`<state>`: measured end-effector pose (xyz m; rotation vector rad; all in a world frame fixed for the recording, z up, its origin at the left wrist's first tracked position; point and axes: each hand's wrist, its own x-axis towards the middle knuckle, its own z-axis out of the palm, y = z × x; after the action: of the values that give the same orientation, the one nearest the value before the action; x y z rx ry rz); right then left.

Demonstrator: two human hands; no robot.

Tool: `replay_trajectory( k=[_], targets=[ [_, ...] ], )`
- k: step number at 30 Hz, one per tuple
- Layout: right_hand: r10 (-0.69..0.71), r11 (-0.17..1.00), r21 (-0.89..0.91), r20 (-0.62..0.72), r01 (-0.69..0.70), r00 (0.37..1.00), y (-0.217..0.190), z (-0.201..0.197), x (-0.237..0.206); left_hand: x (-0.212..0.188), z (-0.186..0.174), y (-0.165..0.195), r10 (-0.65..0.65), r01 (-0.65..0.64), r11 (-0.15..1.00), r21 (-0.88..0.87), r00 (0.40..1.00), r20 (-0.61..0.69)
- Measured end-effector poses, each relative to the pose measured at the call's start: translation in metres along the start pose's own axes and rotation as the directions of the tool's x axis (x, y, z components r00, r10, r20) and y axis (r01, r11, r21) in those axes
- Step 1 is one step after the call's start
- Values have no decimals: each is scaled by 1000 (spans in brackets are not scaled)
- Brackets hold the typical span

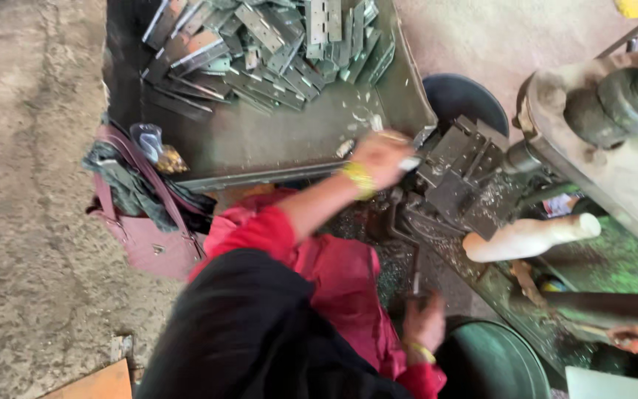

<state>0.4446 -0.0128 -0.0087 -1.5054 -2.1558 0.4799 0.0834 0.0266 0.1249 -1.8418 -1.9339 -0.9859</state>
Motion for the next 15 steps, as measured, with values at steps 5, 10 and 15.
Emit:
replay_trajectory(
  k=[5, 10, 15],
  targets=[
    [-175, 985, -65, -295, 163, 939, -64, -69, 32, -65, -69, -151, -419, 386, 797, 464, 907, -36],
    [-65, 971, -238, -333, -17, 941, -116, -104, 73, -100, -94, -229, -425, 256, 761, 596, 890, 162],
    [-84, 982, -189, -377, 12, 923, -129, -131, 82, -91, -78, -261, -391, 202, 744, 637, 905, 169]
  ],
)
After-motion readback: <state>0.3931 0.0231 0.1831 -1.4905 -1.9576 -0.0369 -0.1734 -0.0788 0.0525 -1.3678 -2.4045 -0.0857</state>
